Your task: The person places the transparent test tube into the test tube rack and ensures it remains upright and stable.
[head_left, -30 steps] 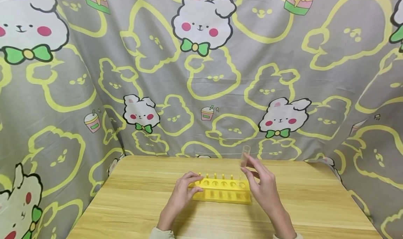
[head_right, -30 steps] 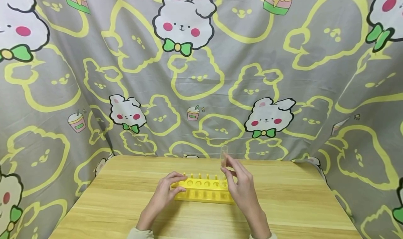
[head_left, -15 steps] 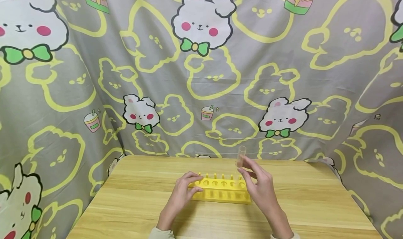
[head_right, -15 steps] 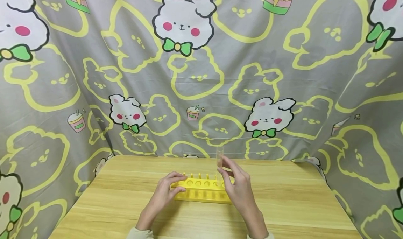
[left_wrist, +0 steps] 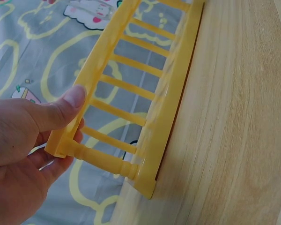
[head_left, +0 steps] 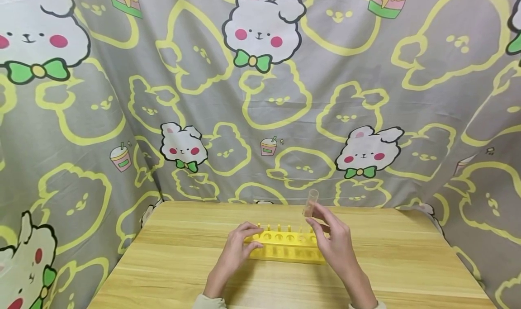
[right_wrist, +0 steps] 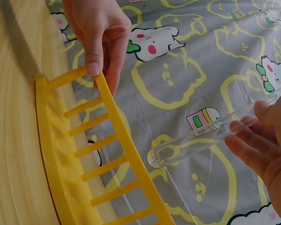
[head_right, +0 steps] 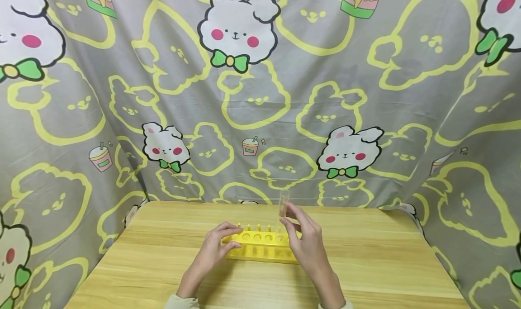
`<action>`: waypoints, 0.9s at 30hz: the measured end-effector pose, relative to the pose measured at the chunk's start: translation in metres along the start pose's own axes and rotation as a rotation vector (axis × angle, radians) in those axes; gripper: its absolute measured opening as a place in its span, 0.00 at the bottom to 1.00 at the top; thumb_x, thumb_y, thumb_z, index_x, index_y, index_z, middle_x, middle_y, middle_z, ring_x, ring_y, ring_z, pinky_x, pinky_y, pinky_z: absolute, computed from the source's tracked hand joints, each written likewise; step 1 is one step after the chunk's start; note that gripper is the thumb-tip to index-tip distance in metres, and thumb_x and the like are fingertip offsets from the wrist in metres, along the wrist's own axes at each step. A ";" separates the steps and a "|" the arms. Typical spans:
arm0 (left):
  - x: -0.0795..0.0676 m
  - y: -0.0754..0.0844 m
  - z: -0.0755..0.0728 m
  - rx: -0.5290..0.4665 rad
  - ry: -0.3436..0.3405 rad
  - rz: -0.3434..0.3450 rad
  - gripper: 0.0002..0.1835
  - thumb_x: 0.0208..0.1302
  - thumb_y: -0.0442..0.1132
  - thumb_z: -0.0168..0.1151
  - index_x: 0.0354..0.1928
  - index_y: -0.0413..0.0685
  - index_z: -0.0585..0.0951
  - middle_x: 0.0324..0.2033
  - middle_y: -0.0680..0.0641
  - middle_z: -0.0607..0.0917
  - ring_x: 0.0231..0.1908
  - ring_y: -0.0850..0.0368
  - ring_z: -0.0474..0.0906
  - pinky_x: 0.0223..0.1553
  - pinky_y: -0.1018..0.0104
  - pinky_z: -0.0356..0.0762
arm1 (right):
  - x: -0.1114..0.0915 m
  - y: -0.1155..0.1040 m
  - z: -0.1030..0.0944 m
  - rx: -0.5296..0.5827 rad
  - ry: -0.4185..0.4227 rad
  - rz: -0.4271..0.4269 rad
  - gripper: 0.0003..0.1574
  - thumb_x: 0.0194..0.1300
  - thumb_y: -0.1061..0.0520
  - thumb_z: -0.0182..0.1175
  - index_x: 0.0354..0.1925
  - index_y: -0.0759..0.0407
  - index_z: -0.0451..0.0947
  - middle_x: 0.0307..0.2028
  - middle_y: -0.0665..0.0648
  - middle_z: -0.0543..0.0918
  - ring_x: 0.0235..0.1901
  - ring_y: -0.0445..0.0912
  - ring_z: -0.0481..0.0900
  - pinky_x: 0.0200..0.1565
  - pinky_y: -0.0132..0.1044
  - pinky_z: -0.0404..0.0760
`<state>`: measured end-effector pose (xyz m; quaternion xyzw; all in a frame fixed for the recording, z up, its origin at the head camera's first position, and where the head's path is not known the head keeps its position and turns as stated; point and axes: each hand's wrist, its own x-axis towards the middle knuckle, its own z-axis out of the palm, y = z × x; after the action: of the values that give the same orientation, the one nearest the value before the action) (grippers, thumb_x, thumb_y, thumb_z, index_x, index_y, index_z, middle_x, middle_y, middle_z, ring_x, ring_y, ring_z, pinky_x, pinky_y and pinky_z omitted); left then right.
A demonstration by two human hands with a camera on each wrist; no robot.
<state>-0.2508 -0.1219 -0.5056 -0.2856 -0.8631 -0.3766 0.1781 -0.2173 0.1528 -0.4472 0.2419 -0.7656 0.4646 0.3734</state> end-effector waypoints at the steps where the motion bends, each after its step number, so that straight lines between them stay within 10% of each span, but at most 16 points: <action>1: 0.000 0.000 0.000 0.000 0.004 0.002 0.21 0.50 0.31 0.78 0.50 0.38 0.88 0.45 0.46 0.86 0.47 0.49 0.84 0.52 0.57 0.86 | 0.000 0.000 0.001 0.005 -0.001 -0.001 0.32 0.60 0.77 0.68 0.62 0.65 0.78 0.45 0.60 0.88 0.44 0.54 0.88 0.39 0.31 0.88; 27: -0.001 -0.001 0.001 -0.015 -0.003 -0.009 0.21 0.52 0.30 0.78 0.51 0.39 0.87 0.46 0.47 0.86 0.47 0.50 0.84 0.53 0.60 0.85 | -0.003 0.000 0.012 0.065 -0.018 0.014 0.32 0.61 0.77 0.68 0.62 0.64 0.78 0.46 0.59 0.87 0.46 0.50 0.87 0.40 0.32 0.88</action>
<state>-0.2509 -0.1222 -0.5071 -0.2834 -0.8619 -0.3833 0.1728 -0.2194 0.1422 -0.4533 0.2530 -0.7551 0.4895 0.3552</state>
